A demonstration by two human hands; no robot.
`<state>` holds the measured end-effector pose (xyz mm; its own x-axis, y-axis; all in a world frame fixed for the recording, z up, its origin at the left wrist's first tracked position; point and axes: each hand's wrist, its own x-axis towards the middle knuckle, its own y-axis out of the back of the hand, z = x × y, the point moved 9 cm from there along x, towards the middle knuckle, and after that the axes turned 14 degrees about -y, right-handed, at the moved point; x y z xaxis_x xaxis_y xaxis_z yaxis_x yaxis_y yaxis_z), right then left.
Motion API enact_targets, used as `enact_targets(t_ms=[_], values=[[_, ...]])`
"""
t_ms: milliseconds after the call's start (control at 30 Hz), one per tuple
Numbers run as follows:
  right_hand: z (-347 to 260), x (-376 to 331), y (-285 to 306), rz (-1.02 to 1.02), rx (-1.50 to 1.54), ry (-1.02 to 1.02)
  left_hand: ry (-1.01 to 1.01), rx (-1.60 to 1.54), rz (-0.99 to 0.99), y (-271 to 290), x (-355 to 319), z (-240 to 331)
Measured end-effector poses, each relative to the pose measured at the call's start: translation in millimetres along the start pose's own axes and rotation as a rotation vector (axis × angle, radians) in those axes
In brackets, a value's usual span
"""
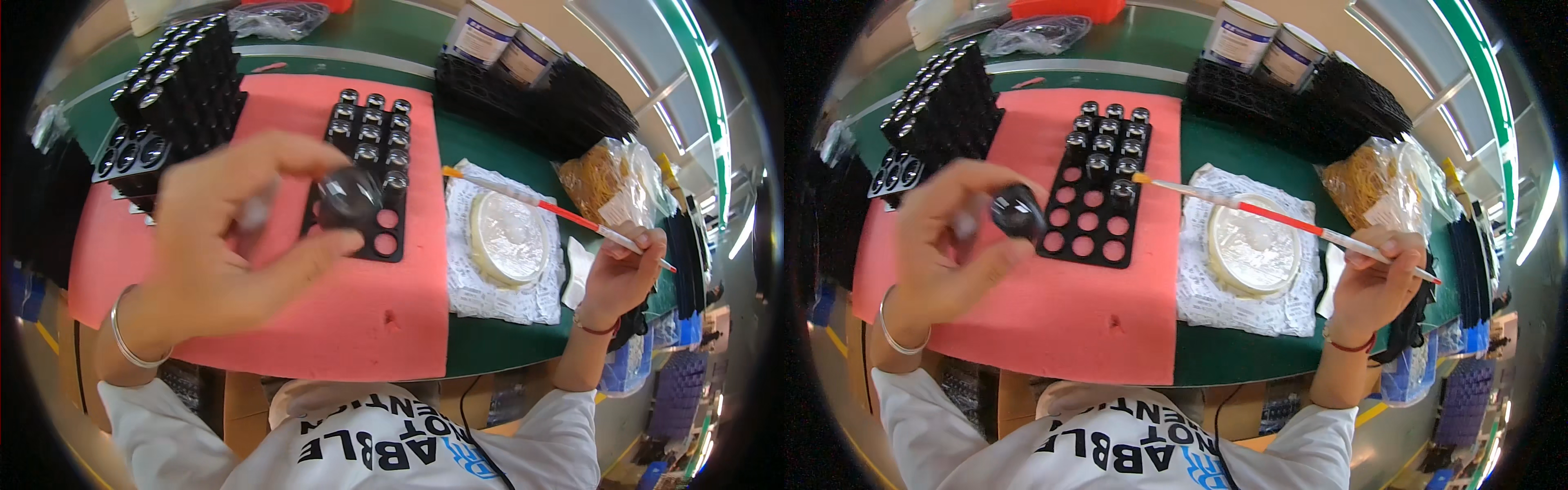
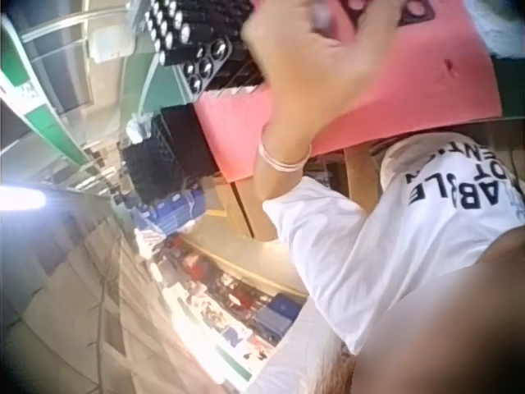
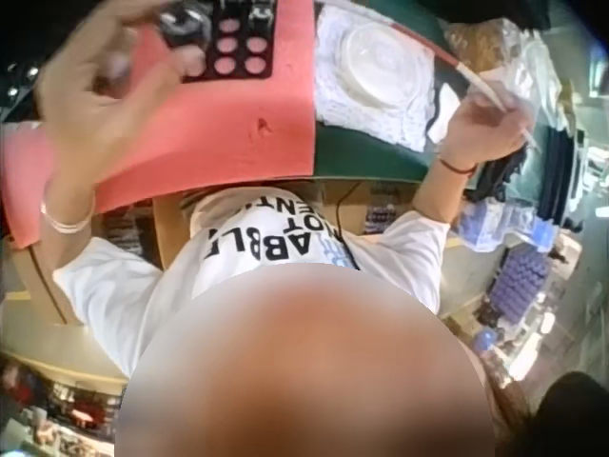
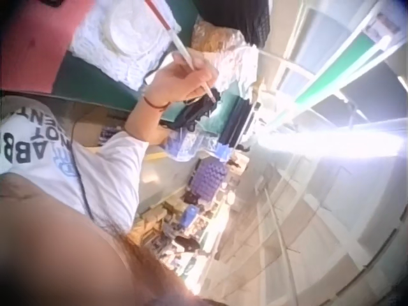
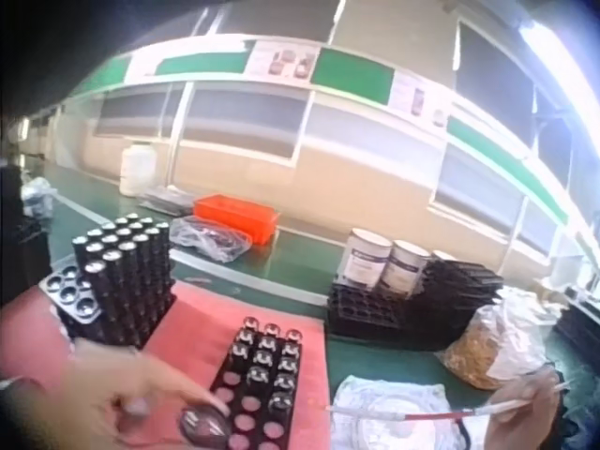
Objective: Applying glue or coating to small light fixture components using a brush on an assembly line.
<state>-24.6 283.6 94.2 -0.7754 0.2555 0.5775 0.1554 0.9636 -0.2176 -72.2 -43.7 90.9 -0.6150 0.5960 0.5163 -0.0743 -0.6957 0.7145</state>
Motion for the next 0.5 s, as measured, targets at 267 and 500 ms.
enact_targets(t_ms=[267,500], values=[[6.1,-1.4,15.7,0.019,0.17,-0.055,0.143,0.347,0.646,131.7,-40.6,-28.6],[4.4,-2.6,16.6,0.045,0.078,-0.018,0.267,0.579,0.284,126.8,-44.9,-79.4]])
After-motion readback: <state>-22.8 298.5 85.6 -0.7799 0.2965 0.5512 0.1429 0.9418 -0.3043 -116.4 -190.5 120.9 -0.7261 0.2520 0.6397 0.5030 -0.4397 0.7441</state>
